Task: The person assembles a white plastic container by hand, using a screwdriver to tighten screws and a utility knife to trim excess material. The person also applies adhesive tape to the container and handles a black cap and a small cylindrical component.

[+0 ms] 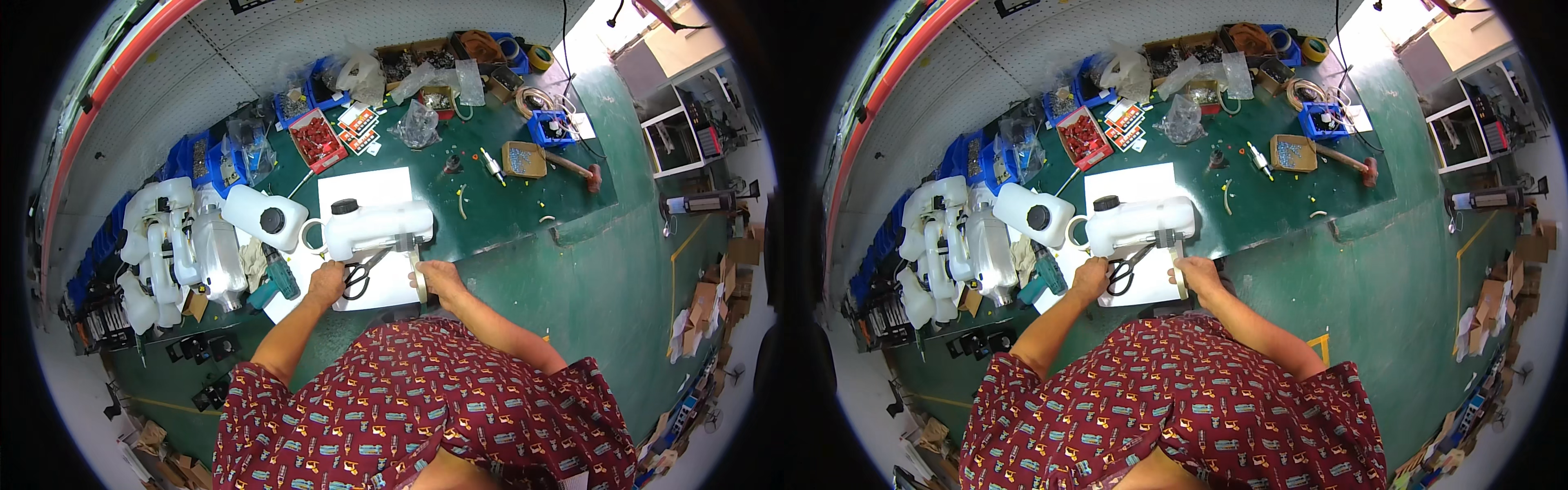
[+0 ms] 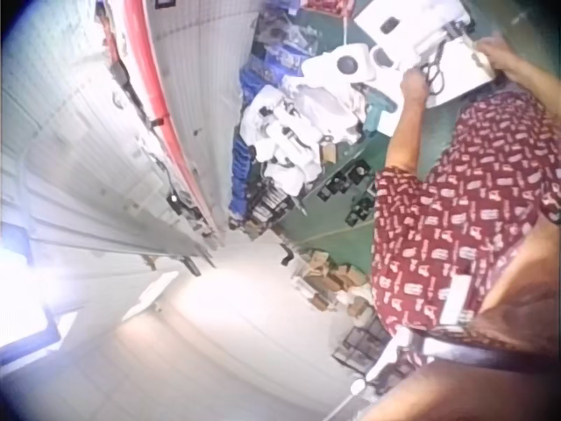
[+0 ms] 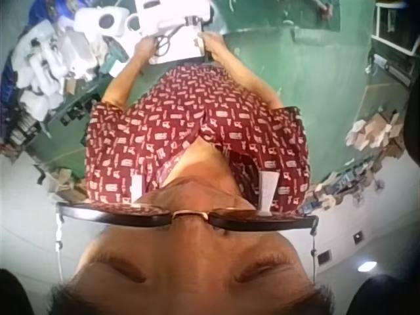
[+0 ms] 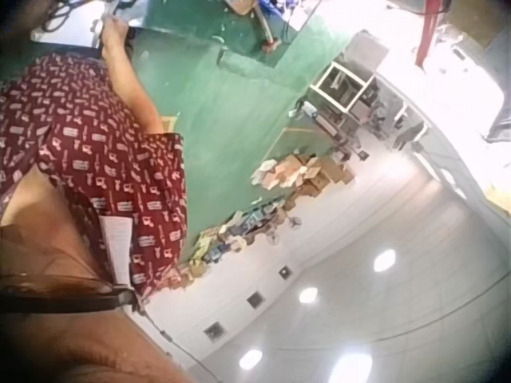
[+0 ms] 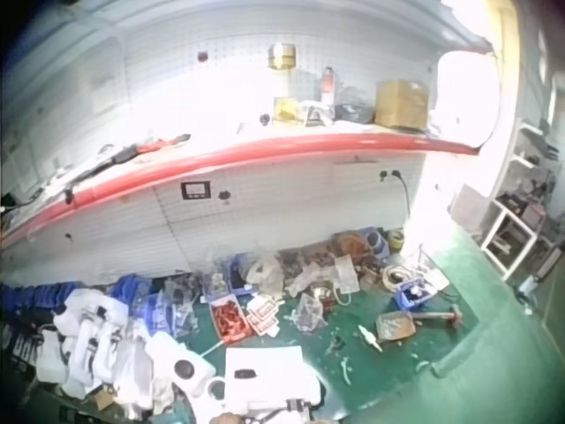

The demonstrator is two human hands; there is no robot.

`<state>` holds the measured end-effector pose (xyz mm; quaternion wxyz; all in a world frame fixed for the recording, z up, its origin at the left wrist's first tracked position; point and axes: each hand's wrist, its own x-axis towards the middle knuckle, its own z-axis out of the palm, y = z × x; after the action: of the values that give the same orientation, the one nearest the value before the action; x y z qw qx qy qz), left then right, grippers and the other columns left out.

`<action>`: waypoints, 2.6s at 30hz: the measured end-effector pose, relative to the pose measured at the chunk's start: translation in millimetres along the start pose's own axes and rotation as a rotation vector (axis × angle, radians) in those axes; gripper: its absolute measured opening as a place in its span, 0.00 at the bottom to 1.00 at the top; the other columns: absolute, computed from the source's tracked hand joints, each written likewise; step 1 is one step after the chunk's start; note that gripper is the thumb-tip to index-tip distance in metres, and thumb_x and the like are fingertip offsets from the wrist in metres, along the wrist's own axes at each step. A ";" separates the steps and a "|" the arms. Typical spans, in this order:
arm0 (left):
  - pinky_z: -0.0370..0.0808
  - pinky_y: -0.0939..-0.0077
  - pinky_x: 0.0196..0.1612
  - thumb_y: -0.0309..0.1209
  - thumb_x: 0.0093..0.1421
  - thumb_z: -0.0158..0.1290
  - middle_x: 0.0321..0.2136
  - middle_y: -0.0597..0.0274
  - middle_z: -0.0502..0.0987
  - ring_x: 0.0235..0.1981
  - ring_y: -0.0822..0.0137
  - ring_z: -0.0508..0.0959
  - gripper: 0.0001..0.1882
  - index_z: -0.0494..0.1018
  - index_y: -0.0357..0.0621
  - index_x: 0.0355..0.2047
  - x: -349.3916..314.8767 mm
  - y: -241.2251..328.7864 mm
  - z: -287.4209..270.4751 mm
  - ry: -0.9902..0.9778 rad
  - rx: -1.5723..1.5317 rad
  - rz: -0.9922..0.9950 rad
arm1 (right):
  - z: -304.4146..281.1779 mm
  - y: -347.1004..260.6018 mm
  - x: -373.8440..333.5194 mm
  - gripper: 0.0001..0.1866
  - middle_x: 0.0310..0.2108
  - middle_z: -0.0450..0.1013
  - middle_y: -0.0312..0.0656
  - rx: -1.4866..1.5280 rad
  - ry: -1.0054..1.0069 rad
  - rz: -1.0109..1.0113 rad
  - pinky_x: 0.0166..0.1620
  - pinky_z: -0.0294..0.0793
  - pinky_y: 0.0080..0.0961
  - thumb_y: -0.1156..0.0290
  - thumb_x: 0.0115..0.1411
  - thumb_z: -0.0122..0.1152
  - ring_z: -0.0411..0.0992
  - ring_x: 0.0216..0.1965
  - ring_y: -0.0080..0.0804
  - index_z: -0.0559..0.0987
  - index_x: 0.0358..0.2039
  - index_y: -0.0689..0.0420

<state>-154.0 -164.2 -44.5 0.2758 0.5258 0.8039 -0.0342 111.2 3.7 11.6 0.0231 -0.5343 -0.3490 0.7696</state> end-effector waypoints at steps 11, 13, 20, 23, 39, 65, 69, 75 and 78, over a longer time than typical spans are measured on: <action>0.82 0.52 0.44 0.39 0.56 0.68 0.34 0.45 0.85 0.39 0.46 0.86 0.22 0.77 0.37 0.44 -6.6 12.3 30.0 -0.012 -0.085 -0.078 | 2.3 8.0 1.2 0.15 0.42 0.84 0.47 0.099 -0.025 -0.078 0.45 0.81 0.32 0.63 0.72 0.60 0.83 0.41 0.34 0.80 0.50 0.62; 0.82 0.52 0.44 0.39 0.55 0.68 0.35 0.45 0.85 0.39 0.46 0.86 0.21 0.78 0.37 0.42 -6.2 14.2 27.5 -0.068 -0.090 -0.088 | 3.0 6.2 1.0 0.16 0.41 0.84 0.47 0.113 -0.021 -0.096 0.44 0.81 0.30 0.64 0.71 0.61 0.82 0.38 0.33 0.81 0.50 0.63; 0.79 0.62 0.41 0.33 0.50 0.68 0.33 0.55 0.82 0.34 0.59 0.81 0.22 0.76 0.40 0.44 6.0 -4.8 -16.2 -0.548 -0.450 0.045 | 1.9 -1.0 1.9 0.17 0.35 0.84 0.45 0.001 0.038 -0.054 0.36 0.79 0.26 0.63 0.68 0.61 0.80 0.30 0.29 0.83 0.45 0.67; 0.78 0.65 0.44 0.29 0.50 0.68 0.39 0.55 0.80 0.41 0.61 0.80 0.28 0.71 0.39 0.51 23.8 -8.0 -29.4 -0.682 -0.491 0.221 | 2.9 -11.3 -6.9 0.18 0.33 0.83 0.45 -0.086 0.022 -0.014 0.33 0.78 0.25 0.64 0.66 0.62 0.79 0.28 0.28 0.83 0.43 0.68; 0.75 0.62 0.49 0.37 0.43 0.67 0.41 0.56 0.80 0.43 0.60 0.76 0.36 0.76 0.34 0.54 79.6 -12.3 -68.5 -1.177 -0.258 0.205 | 1.7 -16.7 -23.4 0.17 0.32 0.82 0.45 -0.067 0.011 0.001 0.30 0.76 0.25 0.65 0.65 0.62 0.76 0.25 0.25 0.84 0.41 0.70; 0.70 0.64 0.63 0.33 0.40 0.65 0.55 0.55 0.77 0.58 0.57 0.74 0.46 0.71 0.37 0.64 105.8 40.3 -119.4 -1.084 -0.448 0.201 | -6.4 -38.9 -45.0 0.15 0.32 0.82 0.43 -0.168 0.037 -0.199 0.34 0.78 0.24 0.69 0.62 0.64 0.78 0.29 0.26 0.85 0.40 0.70; 0.68 0.61 0.66 0.32 0.42 0.65 0.59 0.53 0.75 0.61 0.56 0.72 0.45 0.70 0.40 0.66 112.5 47.7 -115.1 -1.127 -0.372 0.206 | 4.4 -33.4 -42.1 0.14 0.33 0.84 0.42 -0.129 -0.021 -0.169 0.34 0.77 0.24 0.67 0.62 0.65 0.79 0.30 0.25 0.85 0.41 0.66; 0.77 0.64 0.51 0.28 0.53 0.68 0.46 0.60 0.83 0.47 0.63 0.80 0.28 0.78 0.42 0.56 123.2 40.3 -98.2 -1.020 -0.222 0.313 | -4.8 -36.7 -40.8 0.15 0.32 0.83 0.40 -0.198 -0.014 -0.171 0.32 0.75 0.23 0.64 0.63 0.64 0.78 0.29 0.23 0.85 0.42 0.63; 0.79 0.66 0.44 0.29 0.56 0.70 0.37 0.62 0.87 0.40 0.66 0.84 0.20 0.82 0.44 0.50 119.6 47.2 -107.4 -0.867 -0.059 0.385 | -26.3 -38.1 -34.4 0.13 0.28 0.81 0.40 -0.293 -0.019 -0.169 0.31 0.75 0.24 0.66 0.62 0.61 0.77 0.27 0.23 0.84 0.37 0.65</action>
<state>-192.2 -7.3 0.1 0.6021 0.5943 0.5033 -0.1757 135.1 31.9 55.8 0.0063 -0.4936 -0.5013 0.7107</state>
